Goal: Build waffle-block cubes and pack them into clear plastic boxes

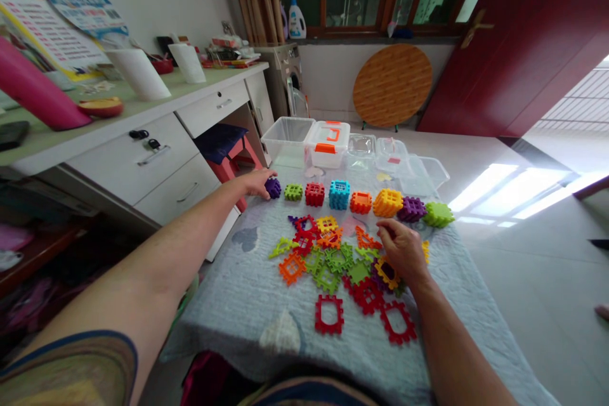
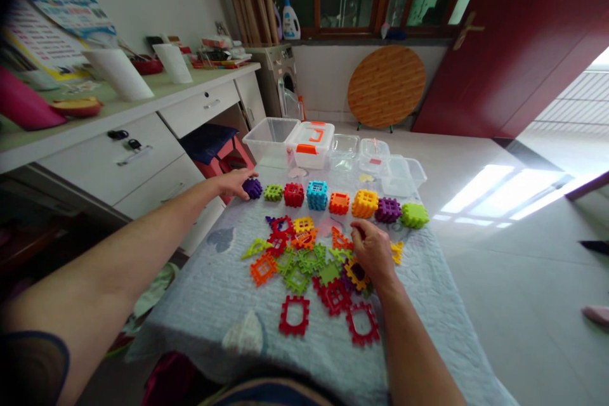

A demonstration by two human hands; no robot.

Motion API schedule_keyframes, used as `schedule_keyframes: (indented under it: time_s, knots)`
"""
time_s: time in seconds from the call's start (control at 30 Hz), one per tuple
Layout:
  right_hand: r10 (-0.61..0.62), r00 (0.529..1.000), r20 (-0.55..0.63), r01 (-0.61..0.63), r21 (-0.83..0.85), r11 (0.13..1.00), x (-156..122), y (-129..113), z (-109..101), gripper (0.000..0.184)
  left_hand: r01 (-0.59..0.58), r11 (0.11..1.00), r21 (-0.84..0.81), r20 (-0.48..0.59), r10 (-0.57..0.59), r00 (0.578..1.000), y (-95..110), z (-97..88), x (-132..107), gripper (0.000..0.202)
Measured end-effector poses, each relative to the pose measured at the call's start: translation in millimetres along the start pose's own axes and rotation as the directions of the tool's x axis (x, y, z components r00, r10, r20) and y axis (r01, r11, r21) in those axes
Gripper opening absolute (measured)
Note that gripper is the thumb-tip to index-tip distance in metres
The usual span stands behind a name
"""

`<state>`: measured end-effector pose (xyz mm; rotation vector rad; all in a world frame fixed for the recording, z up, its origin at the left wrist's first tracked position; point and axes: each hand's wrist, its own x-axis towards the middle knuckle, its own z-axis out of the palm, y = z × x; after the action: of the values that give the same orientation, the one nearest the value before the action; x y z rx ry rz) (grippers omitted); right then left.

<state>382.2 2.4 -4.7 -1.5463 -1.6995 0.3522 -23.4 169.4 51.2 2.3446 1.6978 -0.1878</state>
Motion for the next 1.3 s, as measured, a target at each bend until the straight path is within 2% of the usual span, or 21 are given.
schedule_keyframes:
  time_s: [0.07,0.13,0.17,0.23,0.3,0.33,0.47,0.57,0.7,0.8,0.9,1.03,1.2,1.3]
  knots:
    - [0.002,1.000,-0.003,-0.002,0.004,1.000,0.4,-1.4,-0.7,0.026,0.004,1.000,0.023,-0.104,-0.002,0.995,5.1,0.5,-7.5,0.094]
    - [0.001,1.000,-0.005,-0.001,0.011,1.000,0.8,-3.0,-1.6,0.026,-0.030,0.999,0.024,-0.256,0.036,0.966,14.1,1.6,-21.0,0.094]
    - [-0.002,1.000,-0.005,0.002,0.013,1.000,0.8,-3.8,-2.1,0.026,-0.056,0.998,0.019,-0.342,0.059,0.938,20.5,3.0,-30.2,0.090]
    - [-0.009,1.000,-0.006,0.009,0.010,1.000,0.8,-5.5,-2.9,0.027,-0.101,0.995,-0.002,-0.512,0.086,0.855,36.7,8.8,-52.9,0.076]
    - [-0.017,1.000,-0.009,0.017,0.005,1.000,0.5,-7.4,-3.4,0.027,-0.120,0.991,-0.053,-0.613,0.063,0.787,57.1,20.4,-78.9,0.060]
    - [-0.022,1.000,-0.011,0.022,0.004,1.000,0.2,-8.4,-3.6,0.027,-0.139,0.987,-0.084,-0.633,0.055,0.772,68.2,28.5,-92.1,0.053]
    - [-0.038,0.999,-0.007,0.038,0.015,0.999,-1.5,-11.8,-3.6,0.025,-0.279,0.946,-0.166,-0.611,0.123,0.782,113.6,68.4,-136.9,0.039]
    - [-0.049,0.999,0.011,0.049,0.023,0.999,-2.6,-12.8,-2.7,0.025,-0.355,0.914,-0.198,-0.566,0.189,0.802,143.8,89.7,-157.0,0.044]
    - [-0.054,0.998,0.033,0.053,0.024,0.998,-2.7,-12.1,-1.5,0.024,-0.417,0.898,-0.143,-0.475,0.307,0.825,169.5,94.5,-164.2,0.055]
    - [-0.050,0.998,0.031,0.049,0.032,0.998,-2.4,-11.0,-1.5,0.024,-0.418,0.900,-0.125,-0.387,0.344,0.856,174.7,90.1,-160.4,0.047]
    - [-0.049,0.998,0.027,0.048,0.043,0.998,-2.1,-9.9,-1.7,0.024,-0.415,0.899,-0.136,-0.349,0.349,0.870,173.4,87.3,-156.8,0.041]
    - [-0.058,0.998,0.036,0.056,0.045,0.997,-1.8,-9.4,-1.2,0.024,-0.448,0.883,-0.144,-0.419,0.356,0.835,172.2,91.3,-157.7,0.038]
    - [-0.057,0.997,0.045,0.055,0.046,0.997,-1.7,-9.4,0.1,0.024,-0.429,0.896,-0.111,-0.611,0.279,0.741,173.1,105.9,-162.5,0.034]
    - [-0.060,0.997,0.049,0.058,0.044,0.997,-1.8,-9.6,0.8,0.024,-0.399,0.912,-0.095,-0.676,0.236,0.698,172.1,110.9,-165.1,0.032]
